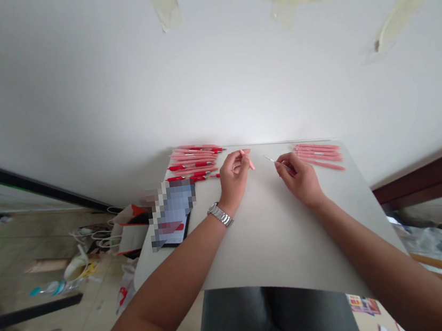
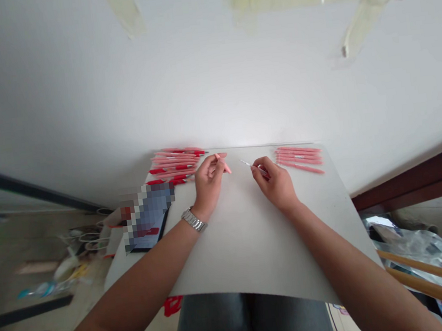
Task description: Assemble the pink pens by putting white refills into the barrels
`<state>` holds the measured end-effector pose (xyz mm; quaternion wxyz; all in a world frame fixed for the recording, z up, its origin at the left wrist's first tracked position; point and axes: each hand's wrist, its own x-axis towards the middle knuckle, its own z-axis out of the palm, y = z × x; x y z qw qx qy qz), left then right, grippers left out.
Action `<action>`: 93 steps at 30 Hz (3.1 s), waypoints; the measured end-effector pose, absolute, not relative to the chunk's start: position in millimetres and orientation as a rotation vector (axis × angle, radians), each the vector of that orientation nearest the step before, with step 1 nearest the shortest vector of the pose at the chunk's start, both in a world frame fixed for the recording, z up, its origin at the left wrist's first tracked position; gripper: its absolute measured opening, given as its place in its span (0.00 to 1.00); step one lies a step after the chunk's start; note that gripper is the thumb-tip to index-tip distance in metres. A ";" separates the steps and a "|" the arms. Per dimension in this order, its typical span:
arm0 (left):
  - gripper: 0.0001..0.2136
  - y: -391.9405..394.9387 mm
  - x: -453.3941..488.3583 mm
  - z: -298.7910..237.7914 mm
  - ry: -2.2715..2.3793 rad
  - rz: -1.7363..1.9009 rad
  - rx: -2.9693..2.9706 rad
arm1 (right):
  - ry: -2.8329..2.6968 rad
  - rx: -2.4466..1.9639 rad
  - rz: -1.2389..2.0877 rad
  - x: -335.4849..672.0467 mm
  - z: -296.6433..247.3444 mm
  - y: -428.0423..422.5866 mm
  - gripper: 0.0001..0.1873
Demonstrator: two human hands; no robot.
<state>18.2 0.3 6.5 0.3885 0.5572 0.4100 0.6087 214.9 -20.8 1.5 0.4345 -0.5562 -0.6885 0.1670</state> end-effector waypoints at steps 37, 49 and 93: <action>0.02 2.9 7.9 -3.5 1.434 1.114 2.136 | -1.720 -1.374 0.427 213.8 1.7 -21.4 0.13; 0.05 0.0 10.2 2.7 1.374 1.242 2.078 | -1.718 -1.384 0.438 213.8 0.7 -20.9 0.11; 0.02 9.3 -0.7 7.4 1.400 1.481 1.923 | -1.779 -1.330 0.484 216.7 -4.0 -19.6 0.11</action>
